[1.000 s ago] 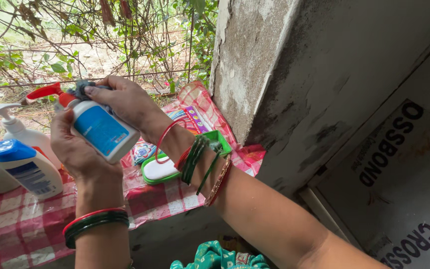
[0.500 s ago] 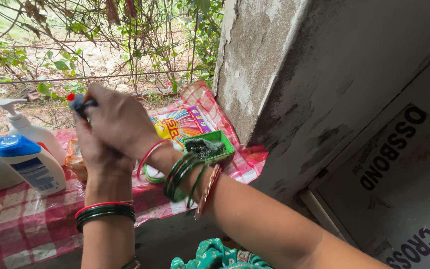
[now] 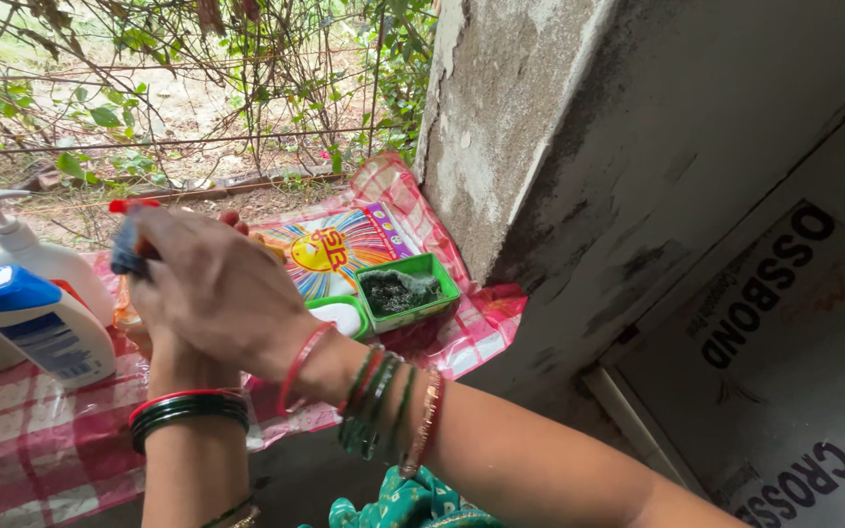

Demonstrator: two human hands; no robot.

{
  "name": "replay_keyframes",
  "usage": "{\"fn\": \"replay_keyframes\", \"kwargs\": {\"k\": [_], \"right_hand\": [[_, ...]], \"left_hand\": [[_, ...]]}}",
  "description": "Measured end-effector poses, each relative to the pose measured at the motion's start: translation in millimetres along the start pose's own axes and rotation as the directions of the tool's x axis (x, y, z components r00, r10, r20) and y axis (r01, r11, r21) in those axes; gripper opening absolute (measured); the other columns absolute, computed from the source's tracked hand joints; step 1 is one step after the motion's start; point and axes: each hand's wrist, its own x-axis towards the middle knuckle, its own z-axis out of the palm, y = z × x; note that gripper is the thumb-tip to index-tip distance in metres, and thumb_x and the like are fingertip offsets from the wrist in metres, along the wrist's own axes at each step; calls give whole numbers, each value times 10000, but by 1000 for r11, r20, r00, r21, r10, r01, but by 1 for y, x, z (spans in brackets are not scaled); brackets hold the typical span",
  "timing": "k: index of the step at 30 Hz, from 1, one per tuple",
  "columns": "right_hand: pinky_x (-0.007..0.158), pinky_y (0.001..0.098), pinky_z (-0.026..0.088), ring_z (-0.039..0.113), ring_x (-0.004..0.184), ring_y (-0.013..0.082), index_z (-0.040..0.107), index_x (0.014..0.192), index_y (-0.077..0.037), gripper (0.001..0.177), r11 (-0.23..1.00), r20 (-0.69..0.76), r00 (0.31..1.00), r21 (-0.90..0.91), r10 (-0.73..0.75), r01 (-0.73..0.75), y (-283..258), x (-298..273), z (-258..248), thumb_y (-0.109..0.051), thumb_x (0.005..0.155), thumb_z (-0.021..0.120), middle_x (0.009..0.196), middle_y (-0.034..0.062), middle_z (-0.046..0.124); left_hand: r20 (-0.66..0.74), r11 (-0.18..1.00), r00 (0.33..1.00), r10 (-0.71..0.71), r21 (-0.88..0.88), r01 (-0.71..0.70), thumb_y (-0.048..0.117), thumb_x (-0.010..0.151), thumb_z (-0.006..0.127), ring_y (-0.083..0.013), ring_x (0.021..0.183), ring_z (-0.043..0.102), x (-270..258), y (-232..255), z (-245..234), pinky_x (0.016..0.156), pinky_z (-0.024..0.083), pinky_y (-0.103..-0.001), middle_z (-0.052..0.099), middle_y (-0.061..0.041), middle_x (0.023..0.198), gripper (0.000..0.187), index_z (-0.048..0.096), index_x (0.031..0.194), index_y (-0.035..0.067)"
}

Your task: The person cleans various toiletry items including a soap dish, bottles, and a toothbrush holder using a cloth and reorganizes them on a ledge.

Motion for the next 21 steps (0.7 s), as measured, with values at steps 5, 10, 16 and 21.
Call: {"fn": "replay_keyframes", "kwargs": {"k": [5, 10, 16, 21], "right_hand": [[866, 486, 555, 697, 961, 373, 601, 1127, -102, 175, 994, -12, 999, -99, -49, 48, 34, 17, 3, -177, 971, 578, 974, 160, 704], [732, 522, 546, 711, 841, 403, 600, 1135, -118, 235, 977, 10, 988, -153, 152, -148, 70, 54, -1, -202, 917, 576, 843, 172, 713], [879, 484, 556, 687, 973, 380, 616, 1057, -102, 137, 994, -28, 996, -76, -81, 79, 41, 0, 3, -212, 989, 571, 979, 165, 687], [885, 478, 546, 681, 949, 357, 619, 1039, -95, 146, 987, 28, 996, -135, -88, 91, 53, 9, 4, -234, 1026, 577, 959, 133, 669]], "left_hand": [[308, 987, 939, 155, -20, -157, 265, 1276, 484, -218, 1035, 630, 33, -6, -34, 969, 549, -386, 633, -68, 1093, 240, 577, 1149, 84], [-103, 991, 993, -54, -129, 40, 359, 1096, 504, -201, 1021, 723, 25, -5, 15, 906, 607, -363, 738, -56, 1115, 294, 645, 1196, 123], [74, 987, 991, -113, -108, 121, 398, 1150, 522, -191, 919, 704, 31, 18, -30, 818, 605, -357, 699, -36, 985, 317, 643, 990, 152], [78, 987, 991, -106, -116, 115, 400, 1148, 512, -186, 934, 700, 32, 6, -16, 849, 595, -367, 692, -29, 994, 324, 642, 973, 160]]}}
